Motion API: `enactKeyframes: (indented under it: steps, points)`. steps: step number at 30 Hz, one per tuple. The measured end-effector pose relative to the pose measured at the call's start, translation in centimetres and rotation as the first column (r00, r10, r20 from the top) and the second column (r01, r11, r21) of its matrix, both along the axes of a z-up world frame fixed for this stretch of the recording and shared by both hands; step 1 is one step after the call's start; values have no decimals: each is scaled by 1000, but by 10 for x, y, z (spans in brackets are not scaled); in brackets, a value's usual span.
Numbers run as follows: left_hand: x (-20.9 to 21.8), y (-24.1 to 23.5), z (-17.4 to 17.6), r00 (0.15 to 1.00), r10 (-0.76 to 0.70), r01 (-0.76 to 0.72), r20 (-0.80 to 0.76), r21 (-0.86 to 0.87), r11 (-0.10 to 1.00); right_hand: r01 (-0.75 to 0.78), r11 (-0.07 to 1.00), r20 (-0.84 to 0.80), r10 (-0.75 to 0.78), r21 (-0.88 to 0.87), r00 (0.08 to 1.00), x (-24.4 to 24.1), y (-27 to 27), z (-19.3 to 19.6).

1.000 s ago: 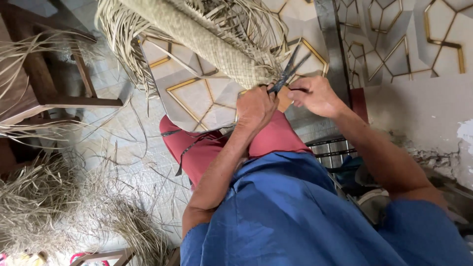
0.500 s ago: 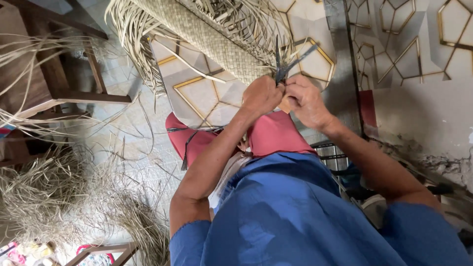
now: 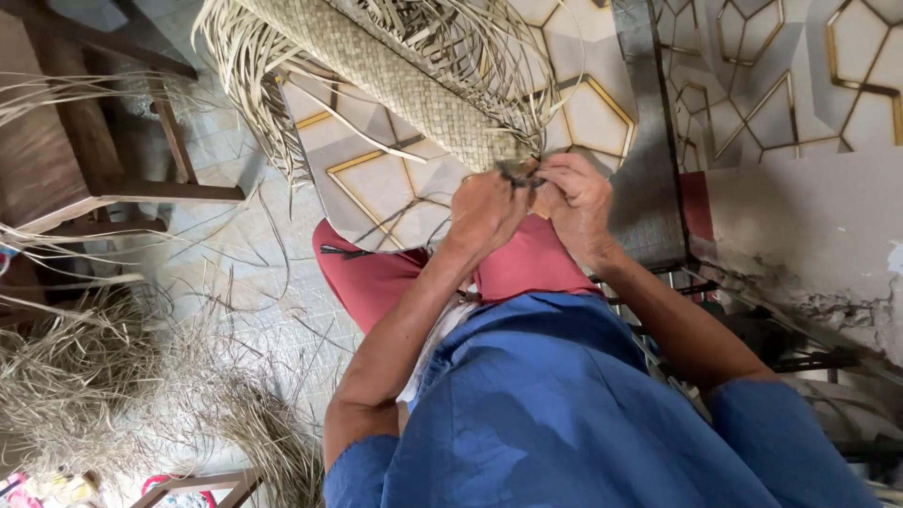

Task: The person is weaving a mat using dried palm leaves. They align the leaves on a wooden frame, secure them with a black cord, and continue weaving the leaves into the mat structure.

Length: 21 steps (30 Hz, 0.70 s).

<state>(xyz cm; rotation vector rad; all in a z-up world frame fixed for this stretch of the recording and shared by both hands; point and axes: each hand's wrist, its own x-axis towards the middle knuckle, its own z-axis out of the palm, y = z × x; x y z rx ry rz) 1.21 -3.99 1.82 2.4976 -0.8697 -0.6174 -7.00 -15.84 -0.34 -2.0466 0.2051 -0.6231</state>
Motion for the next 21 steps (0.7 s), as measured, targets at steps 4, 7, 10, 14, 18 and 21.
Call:
enactKeyframes:
  steps: [4, 7, 10, 14, 18, 21]
  points:
    - [-26, 21, -42, 968, 250, -250, 16, 0, 968, 98, 995, 2, -98, 36, 995, 12, -3, -4]
    - [-37, 24, -68, 935, 286, -263, 209, -130, 956, 127, 991, -4, -127, 40, 992, 17, 0, -8]
    - [-41, 34, -41, 867, 219, -162, 448, -163, 973, 135, 987, 24, -137, 92, 990, 20, 2, -6]
    - [-39, 56, -33, 822, 534, -507, -198, -682, 527, 123, 981, 28, -128, 151, 991, 19, 4, -5]
    - [-7, 93, 30, 813, 578, -398, 63, -664, 632, 102, 967, 25, -111, 233, 994, 18, 4, -9]
    - [28, 117, 72, 660, 620, -305, 424, -603, 737, 94, 959, 50, -111, 267, 993, 20, 8, 9]
